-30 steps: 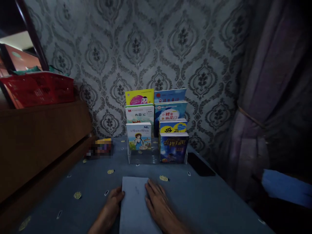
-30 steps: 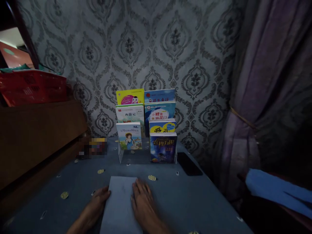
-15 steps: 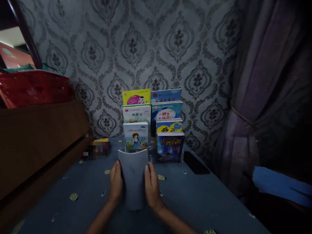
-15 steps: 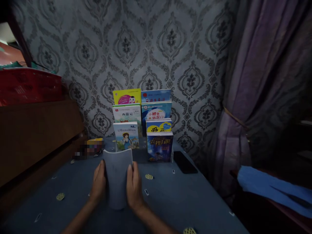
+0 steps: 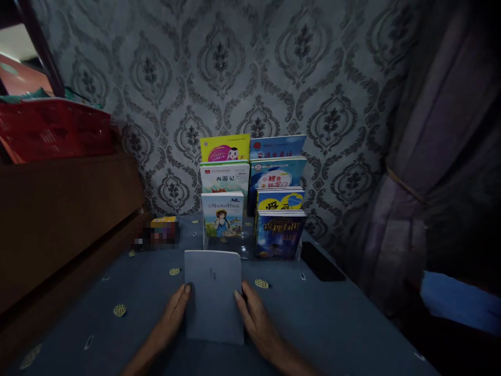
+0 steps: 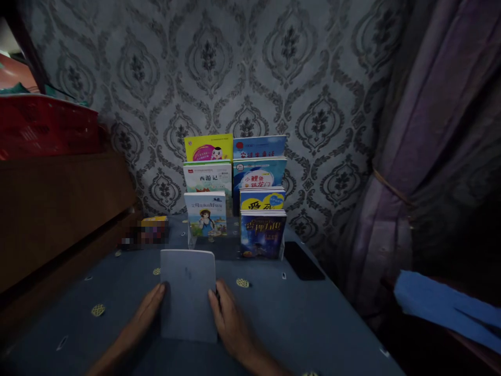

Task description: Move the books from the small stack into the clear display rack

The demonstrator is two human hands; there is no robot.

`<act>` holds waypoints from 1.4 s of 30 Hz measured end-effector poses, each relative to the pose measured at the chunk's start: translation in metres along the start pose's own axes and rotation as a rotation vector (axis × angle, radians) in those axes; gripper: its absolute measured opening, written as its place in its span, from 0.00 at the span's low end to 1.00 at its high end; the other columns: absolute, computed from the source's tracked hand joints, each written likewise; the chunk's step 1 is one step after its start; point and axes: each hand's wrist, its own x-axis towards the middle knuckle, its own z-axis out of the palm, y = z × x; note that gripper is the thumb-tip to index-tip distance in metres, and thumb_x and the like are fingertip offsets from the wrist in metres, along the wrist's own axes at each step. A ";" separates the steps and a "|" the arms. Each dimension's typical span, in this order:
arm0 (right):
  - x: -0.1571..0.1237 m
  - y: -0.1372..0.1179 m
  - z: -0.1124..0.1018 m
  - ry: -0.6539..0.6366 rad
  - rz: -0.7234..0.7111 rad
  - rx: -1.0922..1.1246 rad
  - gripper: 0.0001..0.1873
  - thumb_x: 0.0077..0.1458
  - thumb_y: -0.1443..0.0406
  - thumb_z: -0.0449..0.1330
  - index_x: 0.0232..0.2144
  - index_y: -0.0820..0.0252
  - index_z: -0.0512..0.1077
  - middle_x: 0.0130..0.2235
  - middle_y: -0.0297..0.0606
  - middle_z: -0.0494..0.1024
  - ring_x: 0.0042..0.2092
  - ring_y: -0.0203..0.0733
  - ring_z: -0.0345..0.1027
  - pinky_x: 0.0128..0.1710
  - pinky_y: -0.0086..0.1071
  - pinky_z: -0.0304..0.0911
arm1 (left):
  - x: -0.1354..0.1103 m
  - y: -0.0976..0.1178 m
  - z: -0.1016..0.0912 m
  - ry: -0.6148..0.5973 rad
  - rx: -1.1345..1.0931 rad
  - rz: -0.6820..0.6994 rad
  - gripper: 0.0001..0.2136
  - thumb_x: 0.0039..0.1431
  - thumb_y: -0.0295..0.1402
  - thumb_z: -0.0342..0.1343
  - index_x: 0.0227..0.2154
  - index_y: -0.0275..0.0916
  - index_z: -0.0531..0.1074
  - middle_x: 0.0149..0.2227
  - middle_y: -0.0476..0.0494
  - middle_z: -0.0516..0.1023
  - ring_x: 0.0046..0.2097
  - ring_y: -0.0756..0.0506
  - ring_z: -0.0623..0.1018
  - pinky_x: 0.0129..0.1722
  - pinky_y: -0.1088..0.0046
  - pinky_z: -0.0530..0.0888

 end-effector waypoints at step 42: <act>0.211 -0.005 -0.040 0.138 -0.281 -0.294 0.07 0.62 0.63 0.45 0.34 0.55 0.61 0.34 0.40 0.71 0.40 0.45 0.68 0.42 0.38 0.64 | 0.190 0.135 0.021 0.035 0.210 0.675 0.09 0.64 0.33 0.44 0.39 0.38 0.67 0.33 0.47 0.70 0.34 0.47 0.71 0.37 0.70 0.73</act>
